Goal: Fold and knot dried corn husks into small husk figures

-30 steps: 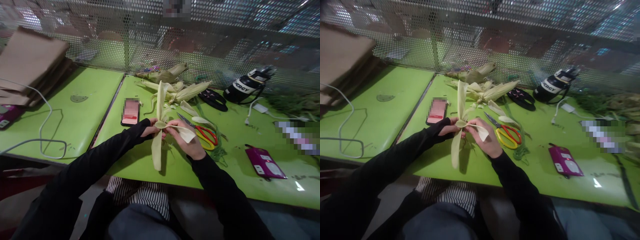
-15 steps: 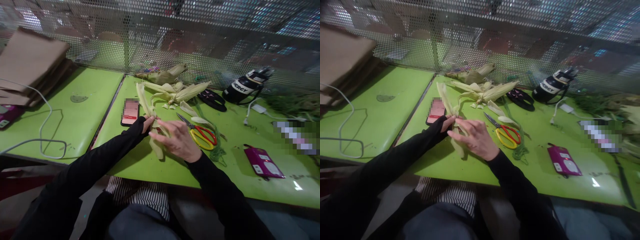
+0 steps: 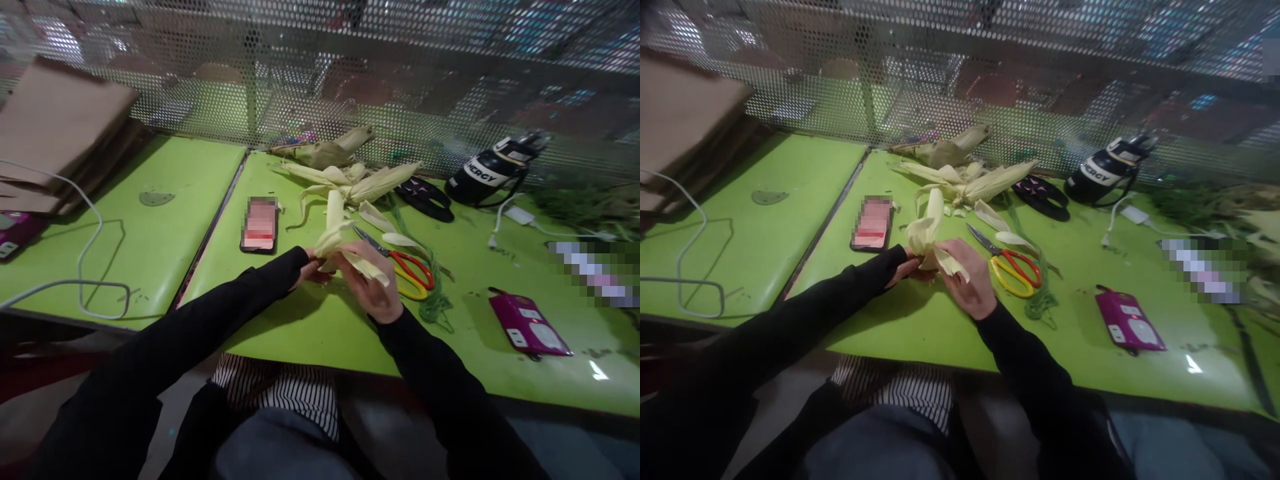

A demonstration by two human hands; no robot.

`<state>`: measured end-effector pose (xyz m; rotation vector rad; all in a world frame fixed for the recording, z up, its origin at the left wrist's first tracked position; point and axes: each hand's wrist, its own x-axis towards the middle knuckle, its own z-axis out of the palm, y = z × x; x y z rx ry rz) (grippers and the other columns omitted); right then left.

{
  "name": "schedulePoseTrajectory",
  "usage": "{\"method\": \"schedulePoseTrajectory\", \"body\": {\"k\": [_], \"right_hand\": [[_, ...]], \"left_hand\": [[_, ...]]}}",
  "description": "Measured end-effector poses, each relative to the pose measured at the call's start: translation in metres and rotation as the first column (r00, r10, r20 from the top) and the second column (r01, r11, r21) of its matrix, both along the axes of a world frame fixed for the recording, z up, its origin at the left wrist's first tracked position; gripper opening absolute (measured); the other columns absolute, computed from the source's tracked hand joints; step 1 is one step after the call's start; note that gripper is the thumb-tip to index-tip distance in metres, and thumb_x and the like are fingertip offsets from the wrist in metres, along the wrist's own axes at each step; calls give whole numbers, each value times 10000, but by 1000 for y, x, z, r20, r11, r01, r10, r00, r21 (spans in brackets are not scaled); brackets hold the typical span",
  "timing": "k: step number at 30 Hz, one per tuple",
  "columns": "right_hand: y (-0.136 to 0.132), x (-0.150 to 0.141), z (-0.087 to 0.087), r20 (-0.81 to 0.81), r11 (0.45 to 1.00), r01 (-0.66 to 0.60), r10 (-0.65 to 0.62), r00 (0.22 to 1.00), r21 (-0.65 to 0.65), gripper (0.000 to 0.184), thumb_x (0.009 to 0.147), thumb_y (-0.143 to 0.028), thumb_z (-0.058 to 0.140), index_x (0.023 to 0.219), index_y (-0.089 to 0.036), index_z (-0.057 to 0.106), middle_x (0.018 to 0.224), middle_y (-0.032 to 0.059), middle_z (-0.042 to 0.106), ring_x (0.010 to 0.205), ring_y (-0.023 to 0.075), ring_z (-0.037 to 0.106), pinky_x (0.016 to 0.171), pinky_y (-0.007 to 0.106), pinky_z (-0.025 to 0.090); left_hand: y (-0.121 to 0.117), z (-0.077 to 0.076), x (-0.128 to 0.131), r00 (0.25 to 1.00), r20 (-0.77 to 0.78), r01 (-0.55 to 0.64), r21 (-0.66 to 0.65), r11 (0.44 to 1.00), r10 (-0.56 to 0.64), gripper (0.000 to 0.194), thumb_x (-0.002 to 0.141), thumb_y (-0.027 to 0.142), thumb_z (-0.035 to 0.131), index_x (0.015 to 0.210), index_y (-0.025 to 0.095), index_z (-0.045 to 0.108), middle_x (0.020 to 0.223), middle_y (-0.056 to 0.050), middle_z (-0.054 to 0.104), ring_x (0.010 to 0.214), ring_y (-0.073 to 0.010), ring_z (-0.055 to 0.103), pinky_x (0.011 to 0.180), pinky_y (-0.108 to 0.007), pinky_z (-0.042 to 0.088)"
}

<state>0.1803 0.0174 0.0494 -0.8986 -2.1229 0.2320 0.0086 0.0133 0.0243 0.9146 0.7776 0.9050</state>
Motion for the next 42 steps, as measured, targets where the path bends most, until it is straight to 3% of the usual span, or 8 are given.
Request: {"method": "schedulePoseTrajectory", "body": {"k": [6, 13, 18, 24, 28, 33, 39, 42], "right_hand": [[4, 7, 13, 203, 984, -76, 41, 978, 164, 85, 862, -344, 647, 803, -286, 663, 1298, 46, 593, 1328, 336, 409, 1054, 631, 371], [6, 8, 16, 132, 979, -183, 195, 972, -94, 178, 948, -310, 503, 800, -269, 592, 812, 17, 675, 790, 213, 635, 815, 474, 552], [4, 8, 13, 88, 923, -151, 193, 977, -355, 237, 950, -338, 518, 736, -264, 591, 744, 5, 678, 681, 186, 648, 626, 356, 556], [2, 4, 13, 27, 912, -157, 180, 983, -379, 222, 946, -353, 525, 764, -248, 597, 756, 1, 680, 718, 179, 658, 647, 322, 550], [-2, 1, 17, 3, 926, -115, 125, 992, -360, 212, 953, -357, 522, 799, -223, 579, 723, 0, 634, 661, 156, 612, 602, 292, 494], [-4, -1, 16, -21, 943, -103, 101, 995, -317, 204, 941, -380, 545, 861, -202, 601, 757, 18, 651, 632, 144, 608, 576, 278, 457], [-3, -1, 11, -61, 944, -96, 81, 995, -315, 207, 928, -401, 563, 859, -216, 625, 783, 30, 686, 667, 157, 637, 613, 294, 498], [-1, -2, 9, -151, 931, -88, 36, 988, -355, 217, 899, -417, 601, 932, -208, 650, 989, 67, 706, 810, 189, 674, 703, 326, 544]], "left_hand": [[-2, 0, -8, 961, -48, 271, -62, 961, -274, 61, 804, 172, 615, 774, 125, 590, 655, -14, 642, 538, -97, 611, 583, -226, 522], [0, 21, -11, 917, -293, 270, -48, 962, -272, 190, 742, 54, 469, 587, 134, 545, 498, 17, 545, 394, -67, 485, 427, -182, 405], [0, 27, -15, 882, -413, 258, 21, 966, -227, 287, 719, 102, 454, 439, 147, 500, 395, 11, 454, 361, -69, 432, 399, -185, 321], [1, 18, -13, 899, -313, 311, -38, 950, -306, 292, 693, 197, 477, 403, 162, 469, 371, 6, 394, 343, -80, 378, 376, -208, 295], [2, 22, -9, 940, -268, 211, -32, 977, -212, 263, 724, 219, 506, 476, 138, 529, 428, -26, 484, 404, -94, 467, 445, -210, 369], [0, 29, -1, 958, -200, 163, -216, 963, -207, 255, 753, 91, 351, 602, 129, 551, 424, -29, 501, 382, -108, 458, 419, -212, 362], [-4, 31, -1, 961, -165, 203, -133, 970, -224, 261, 820, 100, 339, 722, 112, 580, 437, -24, 534, 362, -105, 474, 403, -199, 377], [-5, 27, 0, 968, -210, 125, -72, 990, -137, 238, 837, 117, 375, 652, 146, 522, 411, 2, 493, 347, -99, 463, 378, -189, 351]]}}
